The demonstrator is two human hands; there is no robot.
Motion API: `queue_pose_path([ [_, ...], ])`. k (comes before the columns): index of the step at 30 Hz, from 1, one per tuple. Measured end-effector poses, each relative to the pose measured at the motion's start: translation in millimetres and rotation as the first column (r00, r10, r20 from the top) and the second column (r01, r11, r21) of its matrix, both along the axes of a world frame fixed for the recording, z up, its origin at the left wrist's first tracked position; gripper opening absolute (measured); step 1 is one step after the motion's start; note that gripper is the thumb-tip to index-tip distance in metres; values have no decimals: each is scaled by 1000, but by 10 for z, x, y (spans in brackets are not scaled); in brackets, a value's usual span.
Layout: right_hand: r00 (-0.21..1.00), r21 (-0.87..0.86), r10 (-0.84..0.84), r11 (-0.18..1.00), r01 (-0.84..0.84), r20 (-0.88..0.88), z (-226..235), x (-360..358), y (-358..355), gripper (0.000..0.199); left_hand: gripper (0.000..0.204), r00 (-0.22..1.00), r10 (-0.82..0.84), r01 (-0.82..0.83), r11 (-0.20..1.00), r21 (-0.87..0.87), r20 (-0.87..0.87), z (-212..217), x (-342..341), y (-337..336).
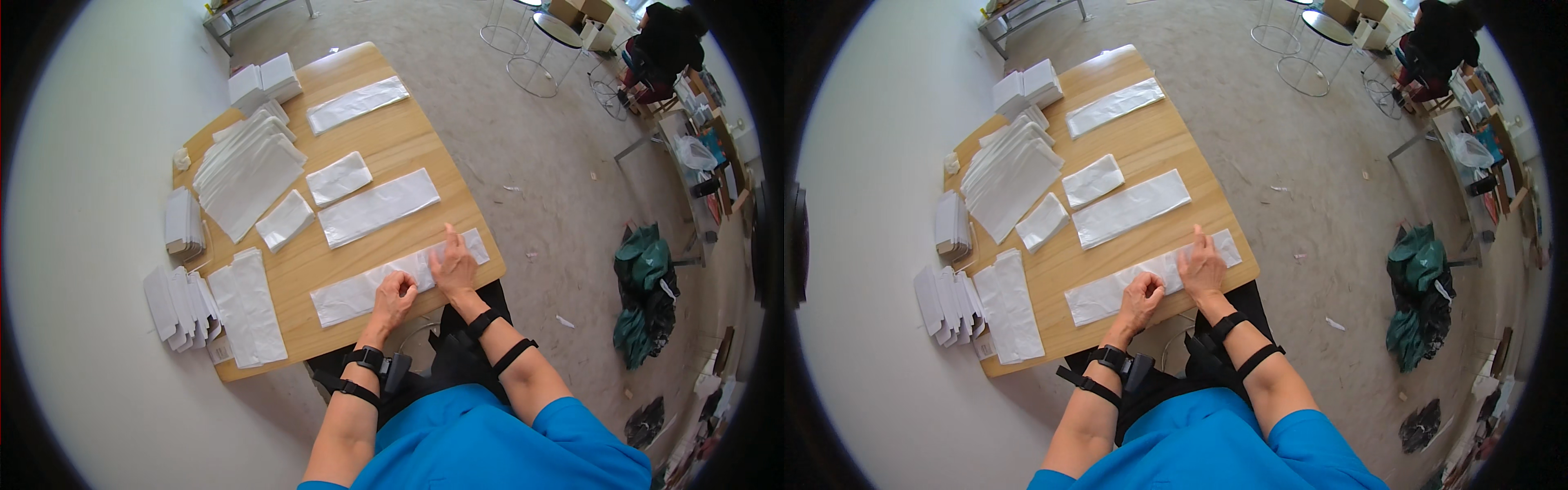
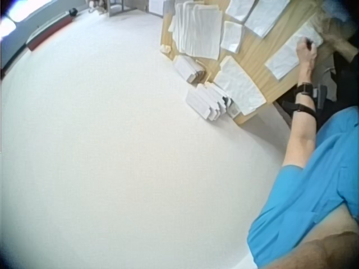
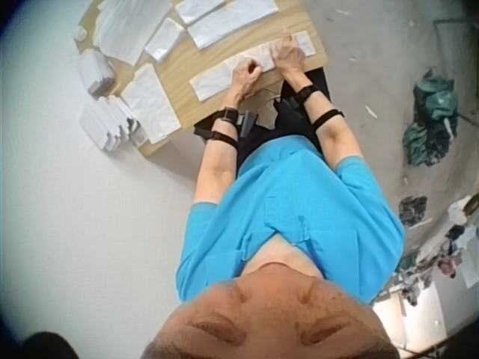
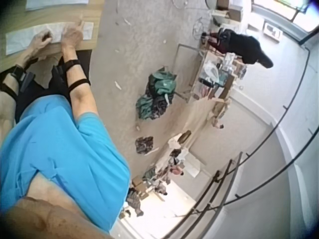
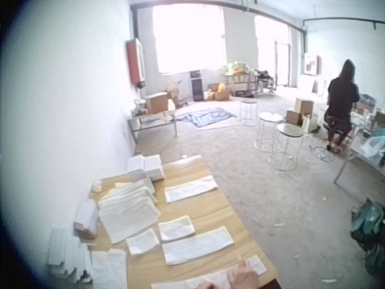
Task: Folding and stacking rectangular white papers or filters at a workstation.
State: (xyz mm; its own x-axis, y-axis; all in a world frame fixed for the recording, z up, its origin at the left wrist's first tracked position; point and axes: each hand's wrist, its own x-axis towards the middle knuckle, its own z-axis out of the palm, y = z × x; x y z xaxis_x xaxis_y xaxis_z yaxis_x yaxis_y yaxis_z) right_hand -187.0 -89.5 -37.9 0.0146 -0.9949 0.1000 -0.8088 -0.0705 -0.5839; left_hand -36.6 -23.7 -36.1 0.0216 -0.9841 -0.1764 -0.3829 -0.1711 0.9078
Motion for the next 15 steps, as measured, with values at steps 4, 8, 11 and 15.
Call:
queue_pose_path([
  [4,976,-48,-63,996,75,210,63,-85,84,44,13,1000,18,-18,1000,6,-11,-14,9,21],
  [8,772,310,-97,941,-134,628,291,58,317,41,13,1000,24,-24,1000,-12,-11,15,9,25],
  [11,803,327,-125,941,-91,583,-35,85,297,46,12,1000,12,-12,1000,-20,-3,24,33,25],
  [15,802,429,-181,898,-102,570,9,133,242,50,9,847,340,-300,940,160,-410,32,318,198],
])
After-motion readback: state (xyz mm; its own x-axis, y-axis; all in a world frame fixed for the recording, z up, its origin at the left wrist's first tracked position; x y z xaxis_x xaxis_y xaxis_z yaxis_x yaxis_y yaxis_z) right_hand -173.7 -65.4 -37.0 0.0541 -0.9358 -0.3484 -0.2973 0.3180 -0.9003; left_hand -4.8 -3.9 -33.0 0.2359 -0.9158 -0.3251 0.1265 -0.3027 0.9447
